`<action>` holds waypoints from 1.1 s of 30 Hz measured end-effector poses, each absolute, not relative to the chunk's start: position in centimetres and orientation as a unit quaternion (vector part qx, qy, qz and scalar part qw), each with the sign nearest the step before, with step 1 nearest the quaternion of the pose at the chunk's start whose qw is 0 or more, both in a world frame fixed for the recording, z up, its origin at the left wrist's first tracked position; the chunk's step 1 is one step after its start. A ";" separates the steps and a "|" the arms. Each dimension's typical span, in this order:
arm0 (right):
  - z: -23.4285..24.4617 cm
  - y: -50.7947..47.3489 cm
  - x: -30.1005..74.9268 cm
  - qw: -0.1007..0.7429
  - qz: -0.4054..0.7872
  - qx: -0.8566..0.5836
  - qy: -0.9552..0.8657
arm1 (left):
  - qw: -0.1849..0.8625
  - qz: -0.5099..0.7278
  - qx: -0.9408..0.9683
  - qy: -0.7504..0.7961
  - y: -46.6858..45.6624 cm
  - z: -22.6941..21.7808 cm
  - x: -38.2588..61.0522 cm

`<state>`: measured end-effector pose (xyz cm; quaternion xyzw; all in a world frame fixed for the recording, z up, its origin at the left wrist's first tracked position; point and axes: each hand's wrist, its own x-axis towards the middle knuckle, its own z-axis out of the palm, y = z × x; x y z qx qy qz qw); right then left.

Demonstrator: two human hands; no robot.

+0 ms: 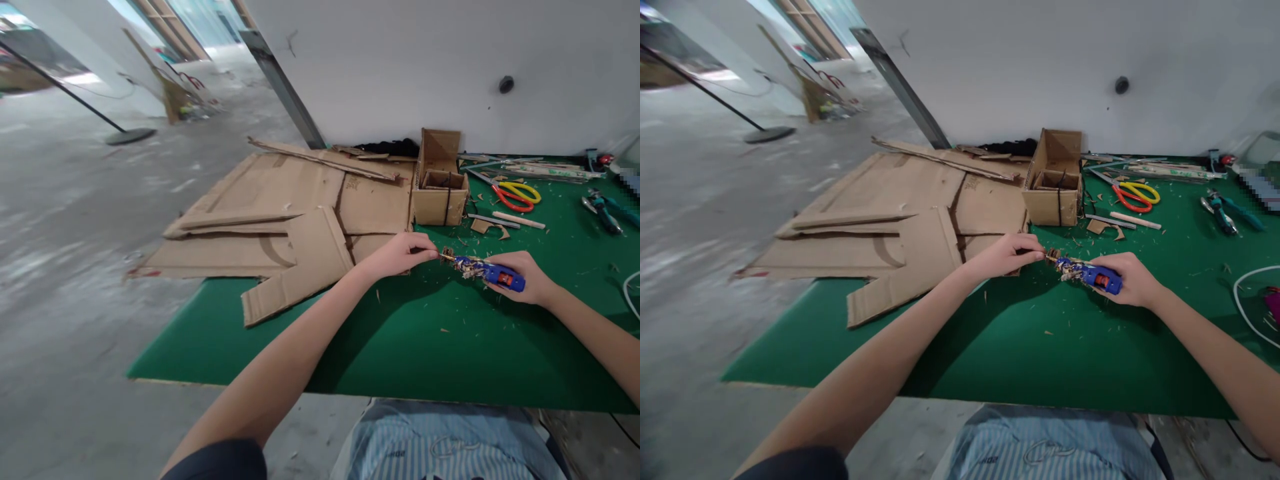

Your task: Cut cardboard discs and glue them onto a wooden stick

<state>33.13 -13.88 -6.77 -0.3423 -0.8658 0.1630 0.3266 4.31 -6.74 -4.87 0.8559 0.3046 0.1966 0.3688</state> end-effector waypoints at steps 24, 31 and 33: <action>-7.1 -13.8 32.8 0.262 0.132 -0.438 -0.850 | 0.278 0.226 0.848 0.391 -7.2 -4.7 4.5; -7.1 -13.8 32.6 0.259 0.113 -0.435 -0.855 | 0.276 0.229 0.843 0.400 -7.1 -5.0 4.6; -7.1 -13.8 32.6 0.255 0.111 -0.438 -0.855 | 0.277 0.228 0.843 0.401 -7.1 -5.0 4.6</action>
